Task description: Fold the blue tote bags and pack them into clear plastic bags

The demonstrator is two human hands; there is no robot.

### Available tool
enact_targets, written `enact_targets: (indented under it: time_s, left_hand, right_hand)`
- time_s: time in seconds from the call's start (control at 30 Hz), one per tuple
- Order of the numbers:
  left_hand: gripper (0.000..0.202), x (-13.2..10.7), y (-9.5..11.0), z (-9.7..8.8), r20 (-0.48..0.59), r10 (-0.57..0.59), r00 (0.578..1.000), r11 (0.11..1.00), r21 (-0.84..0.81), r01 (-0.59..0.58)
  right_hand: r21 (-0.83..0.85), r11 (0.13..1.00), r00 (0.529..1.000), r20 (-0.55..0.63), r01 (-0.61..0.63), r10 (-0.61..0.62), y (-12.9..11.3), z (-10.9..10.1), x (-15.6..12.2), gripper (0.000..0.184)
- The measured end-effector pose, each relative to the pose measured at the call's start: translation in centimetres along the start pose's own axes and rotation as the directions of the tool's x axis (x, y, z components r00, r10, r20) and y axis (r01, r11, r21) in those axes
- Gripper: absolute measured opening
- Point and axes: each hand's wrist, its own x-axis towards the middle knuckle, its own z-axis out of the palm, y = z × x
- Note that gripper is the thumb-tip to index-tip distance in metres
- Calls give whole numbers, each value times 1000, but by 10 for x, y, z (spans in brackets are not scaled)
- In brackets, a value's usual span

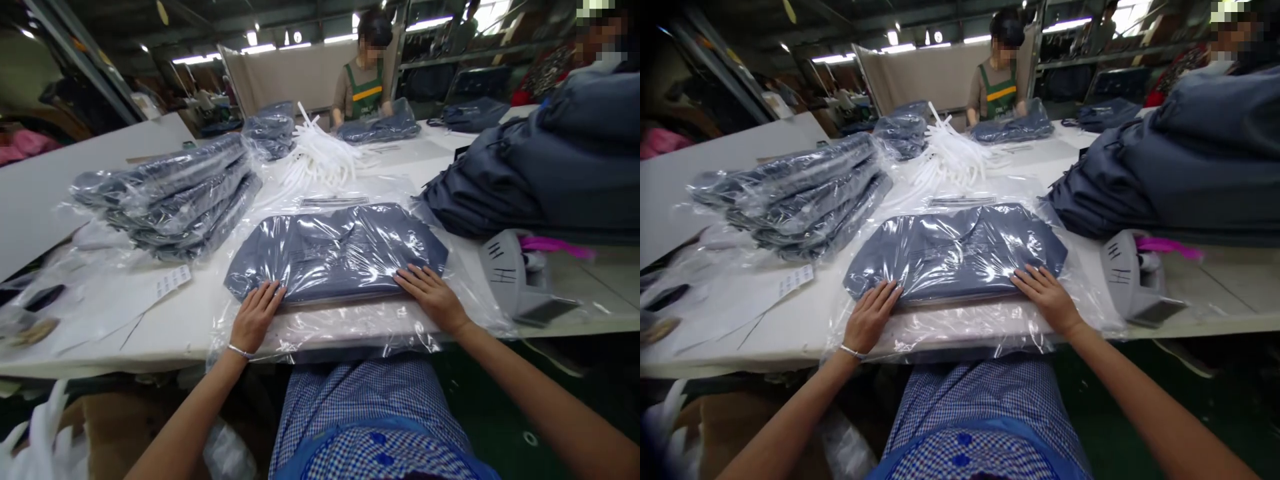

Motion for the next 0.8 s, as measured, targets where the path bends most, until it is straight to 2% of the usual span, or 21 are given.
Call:
enact_targets:
  time_s: [0.1, 0.2, 0.3, 0.37, 0.43, 0.47, 0.53, 0.6, 0.67, 0.8]
  left_hand:
    - [66, 1, -3, -2, 2, 43, 999, 999, -22, -43]
    - [67, 2, -5, -4, 13, 73, 997, 995, -67, -72]
    - [67, 3, -4, -4, 8, 62, 998, 992, -111, -61]
    - [67, 3, -3, -3, 2, 43, 999, 991, -126, -43]
    - [67, 2, -1, -2, -3, 32, 999, 991, -130, -32]
    - [67, 2, -1, -1, -6, 31, 1000, 991, -129, -32]
    - [67, 2, -1, 0, -15, 38, 999, 992, -120, -40]
    - [67, 2, -1, 0, -30, 53, 998, 993, -101, -56]
    - [67, 2, -2, 1, -50, 69, 996, 995, -70, -73]
    - [68, 1, -3, 5, -88, 98, 991, 995, 9, -97]
  right_hand:
    - [42, 997, 997, 47, 59, -61, 9, -4, -2, 66]
    - [56, 997, 995, 77, 55, -59, 3, -18, -2, 67]
    - [78, 997, 998, 60, -1, -4, -26, -38, -11, 65]
    - [130, 991, 997, 78, 18, -28, -52, -47, -24, 66]
    - [171, 983, 991, 104, 64, -83, -76, -49, -37, 71]
    - [173, 982, 991, 94, 76, -94, -85, -47, -43, 68]
    - [156, 985, 997, 12, 72, -75, -94, -41, -50, 51]
    - [154, 986, 993, -108, 65, -49, -93, -38, -47, 37]
    - [172, 983, 982, -185, 68, -36, -85, -43, -35, 34]
    - [139, 990, 962, -272, 10, 29, -62, -66, 11, 28]
